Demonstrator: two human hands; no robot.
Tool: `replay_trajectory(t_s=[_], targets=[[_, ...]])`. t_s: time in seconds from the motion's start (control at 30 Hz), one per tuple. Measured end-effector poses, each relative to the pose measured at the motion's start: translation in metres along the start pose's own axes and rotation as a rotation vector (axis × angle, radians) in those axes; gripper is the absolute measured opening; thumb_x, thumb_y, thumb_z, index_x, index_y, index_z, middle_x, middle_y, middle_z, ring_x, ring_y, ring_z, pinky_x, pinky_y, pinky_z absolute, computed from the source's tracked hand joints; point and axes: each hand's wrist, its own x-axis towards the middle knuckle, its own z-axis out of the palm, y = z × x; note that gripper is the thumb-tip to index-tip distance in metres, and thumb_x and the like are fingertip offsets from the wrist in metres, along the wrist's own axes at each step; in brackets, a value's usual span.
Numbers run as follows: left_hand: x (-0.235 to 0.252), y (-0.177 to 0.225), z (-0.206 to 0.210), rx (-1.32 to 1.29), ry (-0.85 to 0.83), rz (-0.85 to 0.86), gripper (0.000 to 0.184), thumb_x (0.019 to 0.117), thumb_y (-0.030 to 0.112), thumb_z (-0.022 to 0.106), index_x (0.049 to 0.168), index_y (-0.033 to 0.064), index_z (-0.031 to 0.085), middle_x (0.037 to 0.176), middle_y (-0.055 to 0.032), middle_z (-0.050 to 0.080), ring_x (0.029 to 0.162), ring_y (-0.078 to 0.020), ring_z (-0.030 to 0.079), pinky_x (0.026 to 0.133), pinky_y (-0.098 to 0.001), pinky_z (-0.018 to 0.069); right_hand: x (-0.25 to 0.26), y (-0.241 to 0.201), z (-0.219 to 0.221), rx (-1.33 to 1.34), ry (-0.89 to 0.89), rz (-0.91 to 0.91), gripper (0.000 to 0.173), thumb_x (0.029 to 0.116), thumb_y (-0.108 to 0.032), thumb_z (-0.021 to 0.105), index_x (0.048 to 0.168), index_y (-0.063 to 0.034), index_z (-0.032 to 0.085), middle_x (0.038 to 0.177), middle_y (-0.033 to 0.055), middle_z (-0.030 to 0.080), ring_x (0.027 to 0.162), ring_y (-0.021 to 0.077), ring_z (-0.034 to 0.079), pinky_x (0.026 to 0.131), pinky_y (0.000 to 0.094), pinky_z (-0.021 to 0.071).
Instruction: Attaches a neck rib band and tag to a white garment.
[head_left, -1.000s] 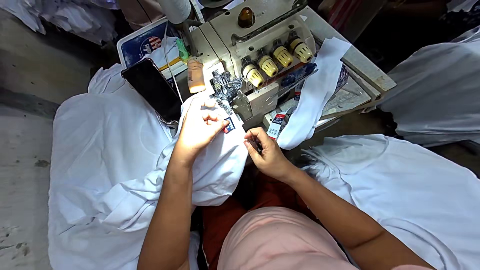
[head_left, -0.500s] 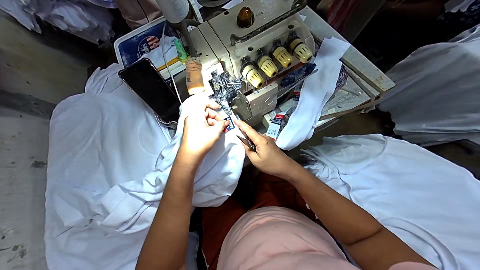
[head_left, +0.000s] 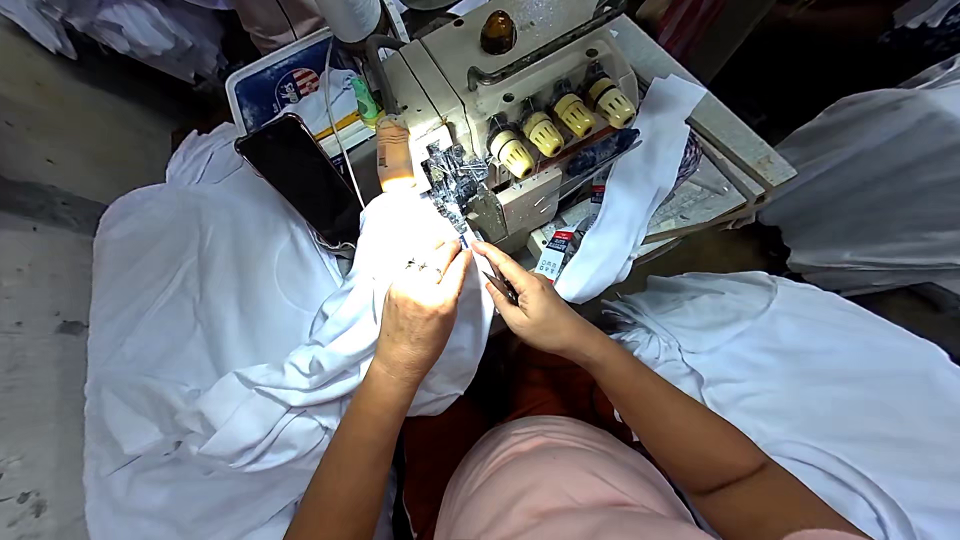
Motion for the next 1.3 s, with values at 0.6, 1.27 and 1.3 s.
replay_trajectory(t_s=[0.6, 1.27, 1.3], targets=[[0.009, -0.005, 0.000, 0.071, -0.003, 0.031, 0.024, 0.0965, 0.000, 0.057, 0.109, 0.0015, 0.077, 0.114, -0.0160, 0.075, 0.111, -0.0310, 0.071, 0.096, -0.0463, 0.0519, -0.004, 0.002, 0.008, 0.112, 0.096, 0.008, 0.057, 0.0973, -0.002, 0.052, 0.153, 0.0023, 0.039, 0.100, 0.0101, 0.069, 0.073, 0.0048, 0.055, 0.070, 0.0216, 0.0481], [0.002, 0.003, 0.003, 0.048, -0.160, -0.126, 0.042, 0.1059, 0.026, 0.045, 0.133, 0.0026, 0.067, 0.143, -0.0225, 0.059, 0.136, -0.0398, 0.054, 0.107, -0.0587, 0.0415, 0.008, 0.002, 0.015, 0.226, 0.251, 0.001, 0.055, 0.0954, -0.003, 0.059, 0.148, 0.0017, 0.043, 0.072, -0.0025, 0.048, 0.058, 0.0003, 0.046, 0.057, 0.0147, 0.0428], [0.001, 0.005, 0.001, 0.066, -0.177, -0.133, 0.045, 0.1057, 0.029, 0.043, 0.135, 0.0034, 0.066, 0.145, -0.0225, 0.057, 0.137, -0.0401, 0.052, 0.106, -0.0603, 0.0401, 0.009, 0.002, 0.015, 0.227, 0.253, -0.003, 0.055, 0.0952, -0.003, 0.059, 0.147, 0.0014, 0.044, 0.071, -0.0026, 0.048, 0.058, 0.0001, 0.046, 0.056, 0.0144, 0.0427]])
